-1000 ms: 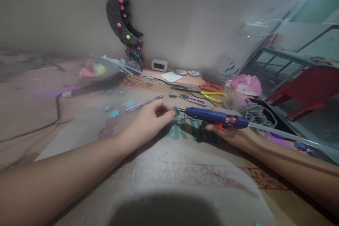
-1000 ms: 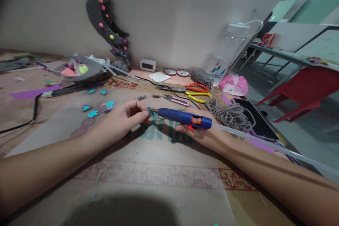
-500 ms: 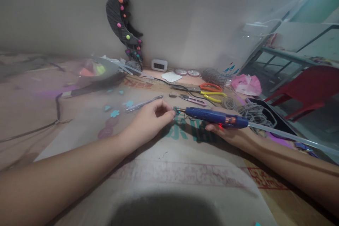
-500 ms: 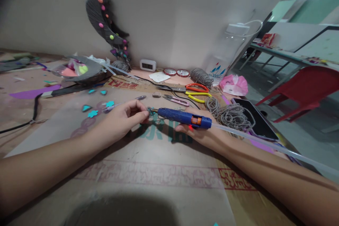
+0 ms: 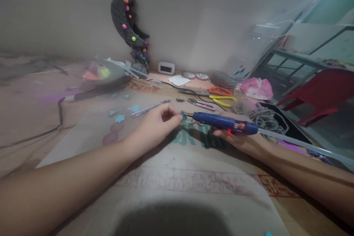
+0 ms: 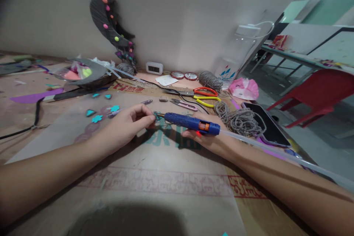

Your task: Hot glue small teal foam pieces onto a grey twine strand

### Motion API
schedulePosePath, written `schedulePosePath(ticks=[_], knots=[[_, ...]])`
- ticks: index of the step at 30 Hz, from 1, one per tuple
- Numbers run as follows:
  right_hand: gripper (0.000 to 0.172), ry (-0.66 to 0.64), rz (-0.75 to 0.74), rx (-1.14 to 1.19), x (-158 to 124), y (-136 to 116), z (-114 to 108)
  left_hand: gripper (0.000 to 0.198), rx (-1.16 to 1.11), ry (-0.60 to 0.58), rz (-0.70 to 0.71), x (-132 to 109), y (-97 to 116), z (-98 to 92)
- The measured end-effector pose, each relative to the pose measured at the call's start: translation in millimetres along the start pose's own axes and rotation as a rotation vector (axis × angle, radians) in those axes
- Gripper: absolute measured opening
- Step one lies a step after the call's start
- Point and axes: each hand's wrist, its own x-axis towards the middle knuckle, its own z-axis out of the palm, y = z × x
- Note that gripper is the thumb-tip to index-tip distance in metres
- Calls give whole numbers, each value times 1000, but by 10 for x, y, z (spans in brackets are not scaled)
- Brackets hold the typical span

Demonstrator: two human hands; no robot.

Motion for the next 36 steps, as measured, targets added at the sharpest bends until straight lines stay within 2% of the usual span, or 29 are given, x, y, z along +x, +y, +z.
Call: schedulePosePath(ticks=[6, 10, 14, 17, 21, 26, 30, 33, 36], knots=[[25, 25, -16, -197, 32, -85, 8, 17, 13, 5, -12, -2, -7, -3], [26, 33, -33, -266, 57, -108, -2, 17, -77, 34, -53, 6, 44, 0], [30, 88, -14, -140, 66, -211, -37, 18, -240, 70, -97, 33, 67, 3], [32, 145, 38, 27, 104, -385, -94, 18, -265, 52, -76, 37, 62, 15], [40, 209, 112, 93, 293, -653, -206, 19, -205, 20, -27, 27, 44, 38], [33, 326, 103, 52, 744, -808, -309, 20, -174, 2, 36, 43, 8, 45], [34, 271, 190, -67, 1191, -584, -320, 19, -144, 17, 20, 66, -13, 55], [44, 237, 340, -180, 1519, -236, -300, 18, -129, 10, 38, 72, -30, 64], [39, 176, 393, -208, 1780, 130, -264, 18, -127, 11, 46, 72, -44, 71]])
